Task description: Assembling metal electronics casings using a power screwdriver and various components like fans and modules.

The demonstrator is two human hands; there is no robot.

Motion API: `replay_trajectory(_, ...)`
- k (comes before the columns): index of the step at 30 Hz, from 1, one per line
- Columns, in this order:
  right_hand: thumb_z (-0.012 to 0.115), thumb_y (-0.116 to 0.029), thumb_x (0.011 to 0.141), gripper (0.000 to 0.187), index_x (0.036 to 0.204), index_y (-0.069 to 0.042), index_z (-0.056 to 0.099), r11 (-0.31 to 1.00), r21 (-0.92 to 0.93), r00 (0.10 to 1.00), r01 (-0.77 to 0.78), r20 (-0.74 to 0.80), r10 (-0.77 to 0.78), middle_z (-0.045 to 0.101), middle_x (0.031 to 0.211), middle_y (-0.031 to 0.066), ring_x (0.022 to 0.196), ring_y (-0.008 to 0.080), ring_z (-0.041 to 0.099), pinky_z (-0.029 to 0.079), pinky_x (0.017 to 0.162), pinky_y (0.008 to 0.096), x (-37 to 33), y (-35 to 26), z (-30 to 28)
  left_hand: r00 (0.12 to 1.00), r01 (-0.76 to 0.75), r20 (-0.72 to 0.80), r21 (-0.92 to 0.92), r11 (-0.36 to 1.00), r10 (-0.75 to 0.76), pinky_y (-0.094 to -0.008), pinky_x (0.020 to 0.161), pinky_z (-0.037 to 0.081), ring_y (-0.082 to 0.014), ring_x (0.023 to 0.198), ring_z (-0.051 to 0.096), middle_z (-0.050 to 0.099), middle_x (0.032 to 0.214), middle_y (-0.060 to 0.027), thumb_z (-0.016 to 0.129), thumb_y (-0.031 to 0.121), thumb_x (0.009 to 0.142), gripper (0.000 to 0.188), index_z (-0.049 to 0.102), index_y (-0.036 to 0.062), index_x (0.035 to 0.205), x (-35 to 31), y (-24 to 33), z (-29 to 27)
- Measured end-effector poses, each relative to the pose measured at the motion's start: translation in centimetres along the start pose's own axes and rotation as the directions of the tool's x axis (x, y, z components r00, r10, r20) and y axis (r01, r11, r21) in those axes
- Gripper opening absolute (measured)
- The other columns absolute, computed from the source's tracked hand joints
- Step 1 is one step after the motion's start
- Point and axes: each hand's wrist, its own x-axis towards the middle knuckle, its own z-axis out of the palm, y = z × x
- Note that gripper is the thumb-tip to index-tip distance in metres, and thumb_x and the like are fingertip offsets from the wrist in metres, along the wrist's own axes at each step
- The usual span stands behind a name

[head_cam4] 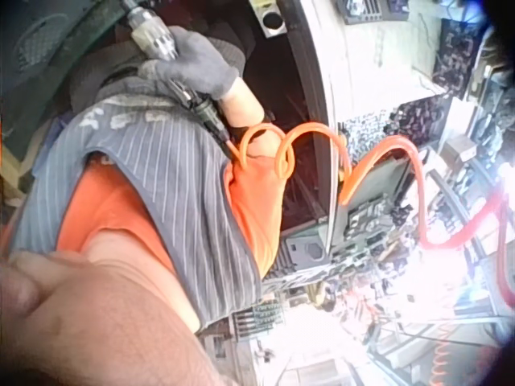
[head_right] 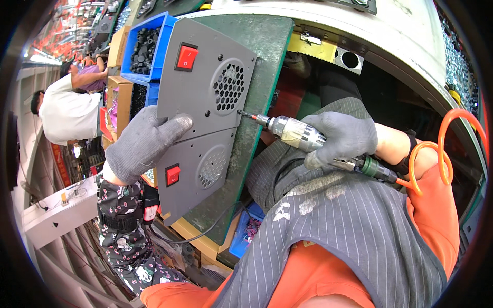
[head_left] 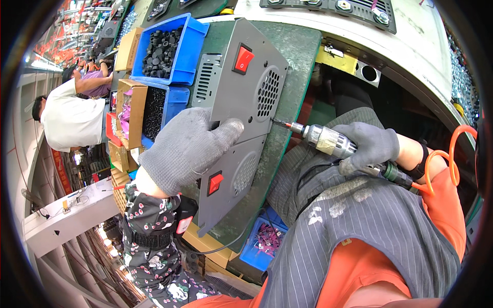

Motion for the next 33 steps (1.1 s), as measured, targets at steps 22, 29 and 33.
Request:
replay_trajectory(22,0.075,-0.038,0.064,0.063,0.107,0.003,0.053,0.939,-0.339,0.998,-0.051,-0.041,0.039,0.063,0.083,0.0208,0.079,0.0342,0.063,0.049,0.071,0.0391,-1.2,1.2,1.4,0.983,0.186,0.186,-0.982,0.018,-0.013,-0.0180,0.045,0.028,-0.0059,0.056,0.035,0.047,0.077,-0.0014,0.040,0.016,0.089,0.037,0.044,-0.0025,0.121,-2.5,-2.6,15.7)
replay_trajectory(29,0.074,-0.033,0.065,0.058,0.108,0.000,0.053,0.960,-0.270,0.996,-0.070,-0.071,0.053,0.064,0.084,0.0164,0.078,0.0290,0.063,0.050,0.071,0.0360,-1.7,0.5,2.0,0.992,-0.116,-0.110,-0.985,-0.130,-0.056,-0.0173,0.042,0.030,-0.0057,0.055,0.037,0.049,0.074,0.0002,0.049,0.028,0.094,0.028,0.055,0.0029,0.106,0.5,-3.1,19.2)
replay_trajectory(33,0.076,-0.027,0.065,0.056,0.108,0.000,0.053,0.981,-0.189,0.999,-0.037,0.011,0.040,0.063,0.084,0.0106,0.077,0.0208,0.062,0.050,0.071,0.0320,-3.4,-1.1,1.2,0.941,-0.270,-0.243,-0.958,-0.091,-0.233,-0.0213,0.043,0.025,-0.0056,0.050,0.035,0.043,0.060,0.0022,0.038,0.042,0.097,0.041,0.055,0.0078,0.082,1.0,-2.8,19.6)
